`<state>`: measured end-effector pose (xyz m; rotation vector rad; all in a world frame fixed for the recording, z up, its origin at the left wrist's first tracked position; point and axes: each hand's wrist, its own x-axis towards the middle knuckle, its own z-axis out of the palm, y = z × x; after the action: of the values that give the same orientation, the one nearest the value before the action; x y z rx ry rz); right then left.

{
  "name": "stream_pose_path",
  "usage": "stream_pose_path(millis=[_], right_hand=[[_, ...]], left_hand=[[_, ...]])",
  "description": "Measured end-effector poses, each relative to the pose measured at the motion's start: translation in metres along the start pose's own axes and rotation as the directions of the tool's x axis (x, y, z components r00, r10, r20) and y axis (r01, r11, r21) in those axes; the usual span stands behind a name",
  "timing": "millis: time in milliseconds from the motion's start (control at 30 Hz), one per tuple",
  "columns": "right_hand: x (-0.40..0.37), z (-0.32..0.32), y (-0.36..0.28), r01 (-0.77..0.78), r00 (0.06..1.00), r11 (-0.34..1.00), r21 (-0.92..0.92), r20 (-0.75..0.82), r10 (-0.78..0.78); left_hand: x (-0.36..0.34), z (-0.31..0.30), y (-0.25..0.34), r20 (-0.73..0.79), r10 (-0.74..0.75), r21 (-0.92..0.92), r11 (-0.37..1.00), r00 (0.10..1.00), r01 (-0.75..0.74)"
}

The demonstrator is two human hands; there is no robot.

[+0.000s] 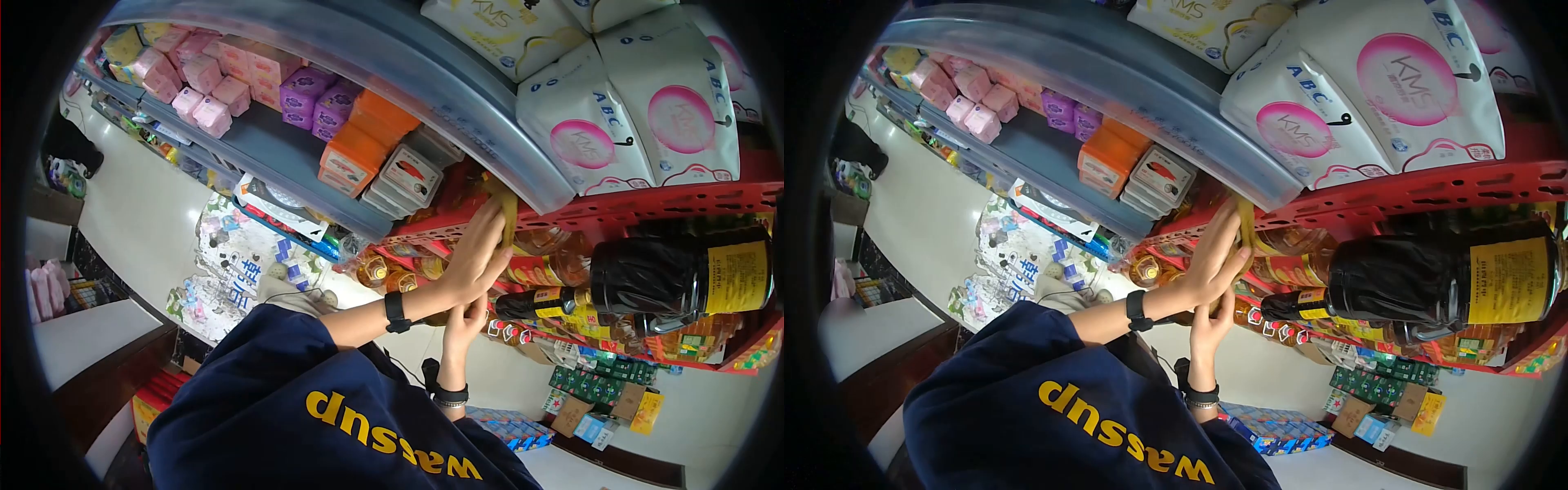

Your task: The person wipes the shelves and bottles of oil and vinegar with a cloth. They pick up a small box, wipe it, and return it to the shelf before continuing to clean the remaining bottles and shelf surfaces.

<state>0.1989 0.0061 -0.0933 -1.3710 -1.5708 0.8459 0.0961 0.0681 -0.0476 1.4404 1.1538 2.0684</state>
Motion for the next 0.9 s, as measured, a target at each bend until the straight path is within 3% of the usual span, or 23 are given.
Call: stream_pose_path(millis=[167,300,433,500,700,800,833,900], right_hand=[[0.007,0.002,-0.025,0.015,0.998,0.996,0.086,-0.063,-0.009],[0.012,0.012,-0.002,0.077,0.996,0.997,0.013,-0.036,-0.077],[0.009,0.016,-0.006,0.002,0.999,0.999,-0.043,0.050,0.001],[0.003,0.018,-0.001,-0.026,0.996,0.999,-0.026,0.090,0.028],[-0.013,0.012,0.003,-0.055,0.991,0.998,-0.003,0.125,0.055],[-0.006,0.004,0.000,0.073,0.997,0.995,-0.064,-0.003,-0.073],[-0.002,0.001,-0.006,0.117,0.992,0.992,-0.042,-0.040,-0.118],[0.014,-0.002,-0.025,0.306,0.925,0.924,-0.230,-0.155,-0.346]], left_hand=[[0.028,0.007,-0.011,-0.030,0.109,0.050,0.993,0.994,-0.107],[0.029,0.004,-0.024,-0.003,0.145,0.154,0.978,0.989,-0.143],[0.004,-0.002,-0.057,-0.041,0.149,0.250,0.959,0.988,-0.134],[-0.009,-0.011,-0.066,-0.004,0.061,0.356,0.933,0.998,-0.056],[-0.011,-0.024,-0.066,0.126,-0.006,0.345,0.938,0.992,-0.038],[-0.001,-0.018,-0.049,0.043,0.052,0.358,0.931,0.998,-0.064],[0.010,-0.014,-0.035,0.022,0.139,0.311,0.940,0.990,-0.139],[0.029,-0.007,-0.010,0.006,0.272,0.232,0.936,0.962,-0.266]])
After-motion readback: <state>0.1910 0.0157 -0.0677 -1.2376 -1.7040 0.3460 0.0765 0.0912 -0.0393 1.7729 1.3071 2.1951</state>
